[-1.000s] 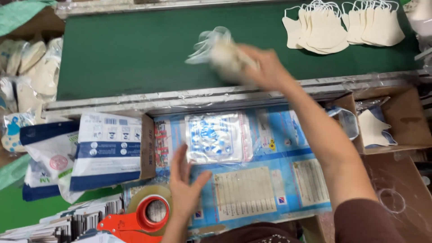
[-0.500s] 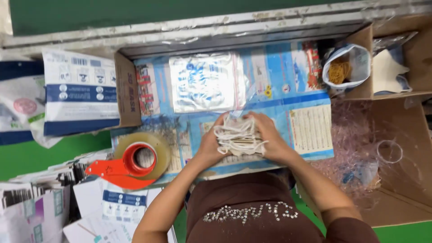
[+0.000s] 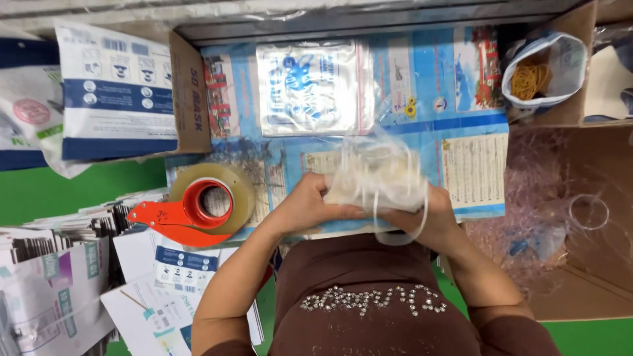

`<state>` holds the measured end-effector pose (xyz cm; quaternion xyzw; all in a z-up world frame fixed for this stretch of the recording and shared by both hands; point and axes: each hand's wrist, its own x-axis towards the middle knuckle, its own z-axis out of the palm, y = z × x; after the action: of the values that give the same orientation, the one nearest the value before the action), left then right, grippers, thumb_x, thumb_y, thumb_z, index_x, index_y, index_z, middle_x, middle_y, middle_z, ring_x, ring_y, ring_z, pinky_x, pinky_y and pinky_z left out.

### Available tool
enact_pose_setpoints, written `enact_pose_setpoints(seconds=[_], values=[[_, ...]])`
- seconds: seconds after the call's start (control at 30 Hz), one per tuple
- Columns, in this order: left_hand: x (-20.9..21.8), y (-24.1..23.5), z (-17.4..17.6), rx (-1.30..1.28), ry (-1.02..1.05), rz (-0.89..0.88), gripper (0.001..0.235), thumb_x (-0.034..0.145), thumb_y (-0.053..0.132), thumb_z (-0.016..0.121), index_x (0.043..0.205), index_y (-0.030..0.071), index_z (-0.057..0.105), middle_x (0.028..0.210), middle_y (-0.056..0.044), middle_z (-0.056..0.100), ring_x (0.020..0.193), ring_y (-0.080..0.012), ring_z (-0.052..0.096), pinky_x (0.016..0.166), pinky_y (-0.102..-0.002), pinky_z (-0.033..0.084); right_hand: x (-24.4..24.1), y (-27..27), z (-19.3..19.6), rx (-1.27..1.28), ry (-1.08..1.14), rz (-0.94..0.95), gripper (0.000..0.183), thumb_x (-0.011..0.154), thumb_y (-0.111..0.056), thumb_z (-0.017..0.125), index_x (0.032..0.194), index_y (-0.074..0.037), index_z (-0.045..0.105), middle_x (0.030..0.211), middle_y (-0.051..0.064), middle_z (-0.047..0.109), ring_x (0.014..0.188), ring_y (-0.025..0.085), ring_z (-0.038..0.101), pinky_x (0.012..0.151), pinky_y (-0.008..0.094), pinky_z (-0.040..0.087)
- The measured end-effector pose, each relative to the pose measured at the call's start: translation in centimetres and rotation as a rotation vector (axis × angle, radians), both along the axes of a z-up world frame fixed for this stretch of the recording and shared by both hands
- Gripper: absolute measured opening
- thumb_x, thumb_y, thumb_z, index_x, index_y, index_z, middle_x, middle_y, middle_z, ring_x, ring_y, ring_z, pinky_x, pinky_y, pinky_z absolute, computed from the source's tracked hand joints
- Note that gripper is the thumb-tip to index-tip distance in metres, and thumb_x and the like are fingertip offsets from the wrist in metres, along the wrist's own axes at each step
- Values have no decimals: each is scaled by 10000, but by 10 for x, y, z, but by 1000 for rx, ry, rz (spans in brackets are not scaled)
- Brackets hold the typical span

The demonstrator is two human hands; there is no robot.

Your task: Picking up stacks of masks from a conveyor, placing them into plastic bags, and placing the finished bags onto a conveyor belt.

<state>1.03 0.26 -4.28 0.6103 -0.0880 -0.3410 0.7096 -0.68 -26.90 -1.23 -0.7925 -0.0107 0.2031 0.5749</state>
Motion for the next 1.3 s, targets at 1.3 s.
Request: enact_pose_setpoints(seconds=[1.3], values=[[131,-40,-51,846,-1010,719,304,826,141,765,1084,-6,701,1040,-149,625,949,-342,570,832,-435,472,153,36,-80,507,50,-386,545,816,4,797,1318,46,591,1235,159,696,1065,237,726,895,310,621]])
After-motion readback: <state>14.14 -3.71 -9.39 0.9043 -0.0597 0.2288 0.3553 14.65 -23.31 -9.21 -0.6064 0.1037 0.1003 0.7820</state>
